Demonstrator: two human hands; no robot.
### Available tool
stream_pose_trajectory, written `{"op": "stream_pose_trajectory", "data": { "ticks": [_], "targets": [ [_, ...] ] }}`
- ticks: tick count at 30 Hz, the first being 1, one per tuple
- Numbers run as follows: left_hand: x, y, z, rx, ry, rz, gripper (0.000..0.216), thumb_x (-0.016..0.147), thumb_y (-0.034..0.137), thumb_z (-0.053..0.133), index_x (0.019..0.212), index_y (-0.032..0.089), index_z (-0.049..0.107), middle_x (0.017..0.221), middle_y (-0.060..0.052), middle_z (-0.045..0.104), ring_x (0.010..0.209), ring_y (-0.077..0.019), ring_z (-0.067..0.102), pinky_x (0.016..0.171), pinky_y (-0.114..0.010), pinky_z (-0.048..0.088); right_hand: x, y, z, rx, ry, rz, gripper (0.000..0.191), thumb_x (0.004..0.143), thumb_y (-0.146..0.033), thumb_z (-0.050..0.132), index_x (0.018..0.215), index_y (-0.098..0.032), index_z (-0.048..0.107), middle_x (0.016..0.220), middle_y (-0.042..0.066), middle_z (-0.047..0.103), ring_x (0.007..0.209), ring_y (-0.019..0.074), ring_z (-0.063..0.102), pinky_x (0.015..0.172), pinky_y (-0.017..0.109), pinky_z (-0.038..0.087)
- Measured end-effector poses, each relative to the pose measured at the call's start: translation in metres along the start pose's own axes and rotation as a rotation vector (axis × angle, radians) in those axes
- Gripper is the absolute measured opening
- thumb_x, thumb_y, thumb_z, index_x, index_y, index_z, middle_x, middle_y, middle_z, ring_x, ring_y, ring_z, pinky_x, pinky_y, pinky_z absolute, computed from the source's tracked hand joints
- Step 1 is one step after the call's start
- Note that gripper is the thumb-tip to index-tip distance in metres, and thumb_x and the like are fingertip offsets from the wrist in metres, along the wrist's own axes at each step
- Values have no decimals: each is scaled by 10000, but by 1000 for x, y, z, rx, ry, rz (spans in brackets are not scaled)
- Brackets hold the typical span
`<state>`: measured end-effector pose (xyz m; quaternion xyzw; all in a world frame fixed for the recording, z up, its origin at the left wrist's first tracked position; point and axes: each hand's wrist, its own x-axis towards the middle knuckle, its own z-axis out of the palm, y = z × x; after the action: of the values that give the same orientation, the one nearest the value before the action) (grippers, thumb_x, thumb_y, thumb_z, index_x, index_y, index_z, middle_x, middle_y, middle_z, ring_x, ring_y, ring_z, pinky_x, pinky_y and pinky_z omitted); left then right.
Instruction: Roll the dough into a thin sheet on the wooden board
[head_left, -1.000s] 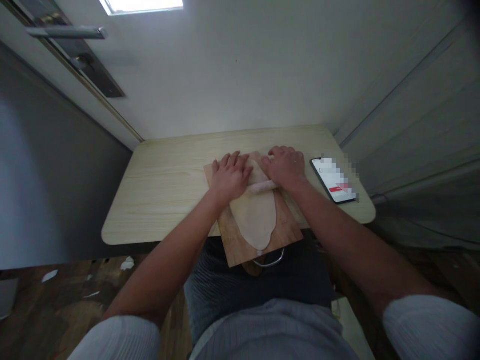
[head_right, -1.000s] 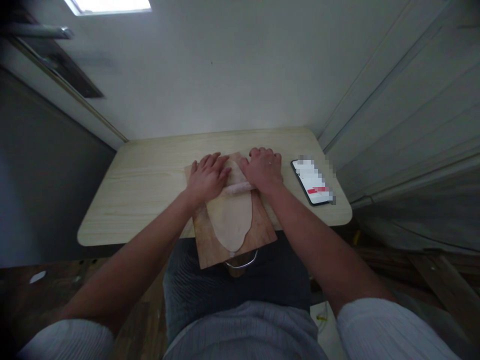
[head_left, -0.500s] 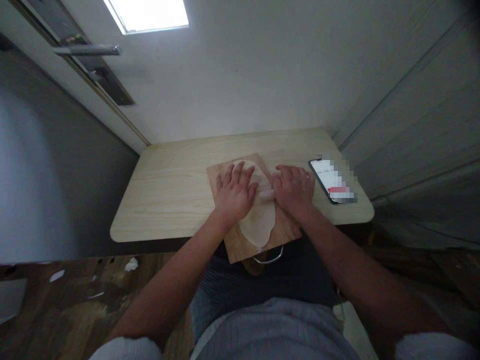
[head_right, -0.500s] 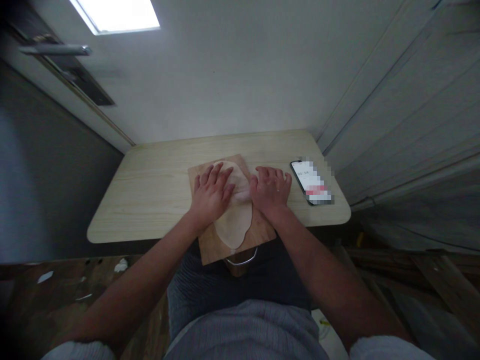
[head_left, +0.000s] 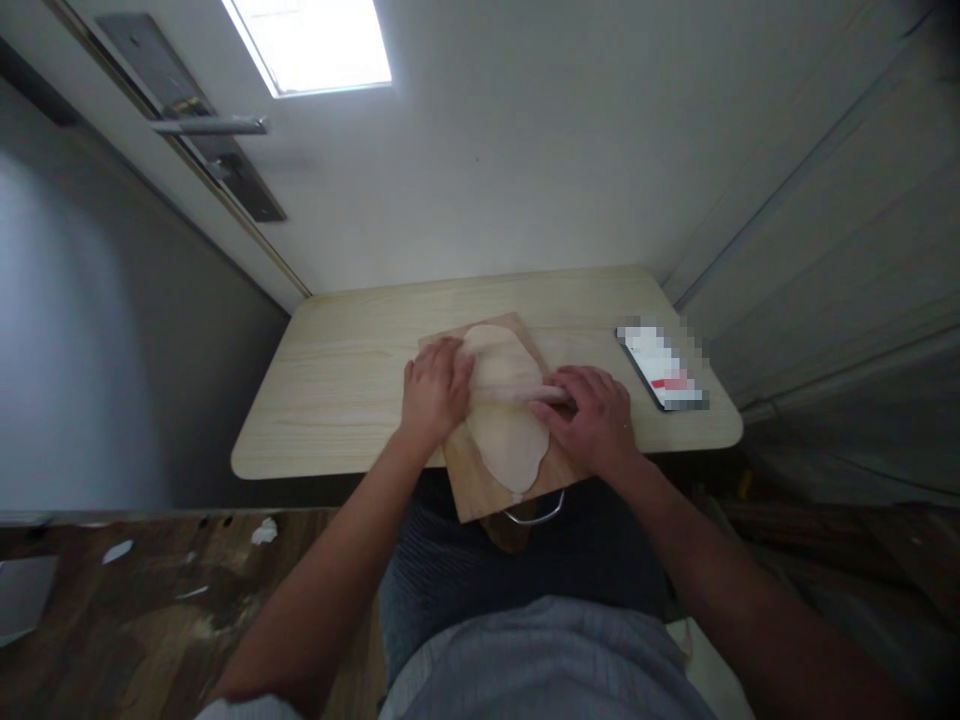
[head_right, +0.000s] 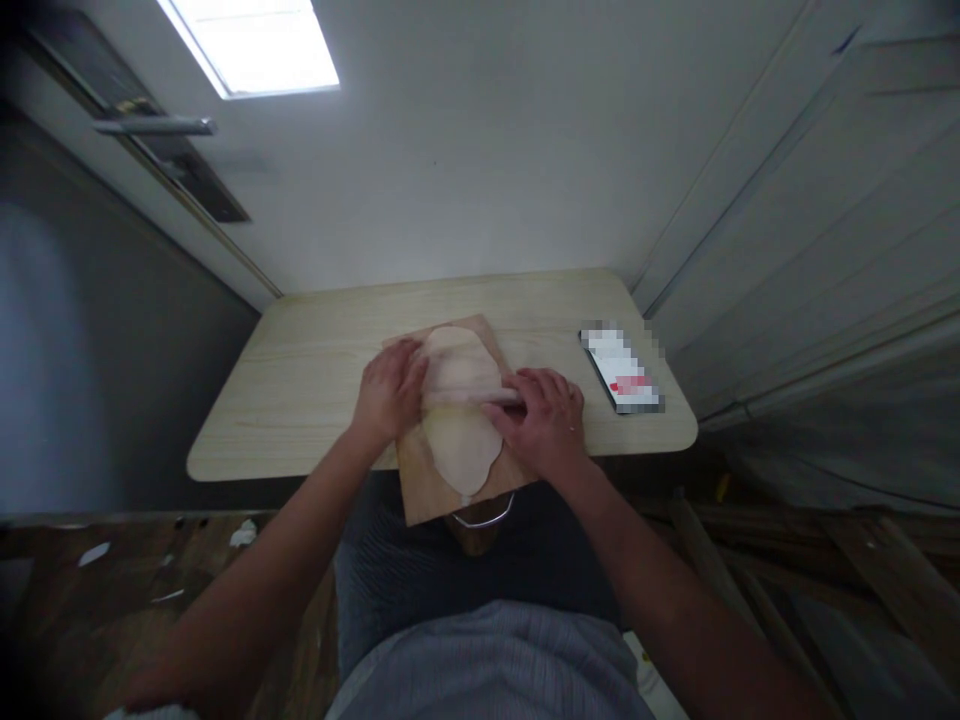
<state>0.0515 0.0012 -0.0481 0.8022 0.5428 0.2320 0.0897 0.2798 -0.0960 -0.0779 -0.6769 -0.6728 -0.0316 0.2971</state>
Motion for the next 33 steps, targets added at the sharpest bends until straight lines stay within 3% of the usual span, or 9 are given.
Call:
{"op": "stream_pose_trajectory", "data": {
  "ticks": [6, 10, 12, 17, 22, 27, 33],
  "targets": [
    [27, -28, -4, -7, -159, -79, 526, 1049, 480, 306, 1480, 247, 497, 1524, -77, 543, 1441, -290, 441, 1182, -568, 324, 2, 13, -2, 67, -55, -80, 295, 871, -430, 707, 1122, -275, 722, 1257, 56, 691, 1238, 294, 544, 1075, 488, 369],
    [32, -30, -6, 21, -168, -89, 548, 1046, 501, 280, 1508, 273, 466, 1556, -75, 507, 1464, -304, 412, 1185, -652, 257, 7, 14, -5, 73, -96, -105, 285, 867, -433, 714, 1103, -274, 731, 1240, 52, 703, 1224, 287, 556, 1075, 486, 382],
    [33, -32, -6, 41, -162, -92, 546, 1042, 504, 293, 1492, 266, 490, 1545, -79, 520, 1447, -304, 437, 1177, -636, 284, 9, 14, -7, 77, -103, -95, 281, 865, -438, 714, 1092, -274, 736, 1235, 53, 703, 1212, 282, 564, 1071, 478, 392],
    [24, -38, -4, 124, -71, -72, 526, 1039, 485, 322, 1409, 215, 581, 1431, -117, 619, 1327, -283, 553, 1126, -493, 398, 15, 13, -8, 123, -125, -49, 291, 864, -442, 708, 1097, -271, 737, 1224, 61, 709, 1183, 284, 586, 1046, 479, 418],
    [-9, -41, -4, 148, 37, -103, 518, 1048, 480, 310, 1362, 192, 605, 1327, -138, 671, 1236, -283, 600, 1082, -462, 425, 18, 16, -9, 235, -174, -14, 296, 872, -388, 687, 1136, -256, 713, 1163, 62, 735, 1103, 261, 645, 993, 454, 461],
    [-32, -37, -15, 153, 56, -139, 486, 1051, 481, 331, 1330, 197, 610, 1294, -137, 683, 1219, -294, 605, 1067, -485, 427, 24, 16, -13, 222, -230, -85, 285, 880, -381, 684, 1129, -248, 726, 1158, 59, 731, 1103, 254, 641, 995, 438, 463],
    [-30, -10, -23, 19, 139, -81, 460, 1063, 436, 320, 1308, 180, 613, 1299, -124, 667, 1239, -251, 580, 1099, -415, 423, 44, 5, -15, 100, -276, -233, 262, 870, -407, 712, 1096, -284, 761, 1210, 55, 705, 1146, 278, 599, 1033, 463, 416]
  ]
}}
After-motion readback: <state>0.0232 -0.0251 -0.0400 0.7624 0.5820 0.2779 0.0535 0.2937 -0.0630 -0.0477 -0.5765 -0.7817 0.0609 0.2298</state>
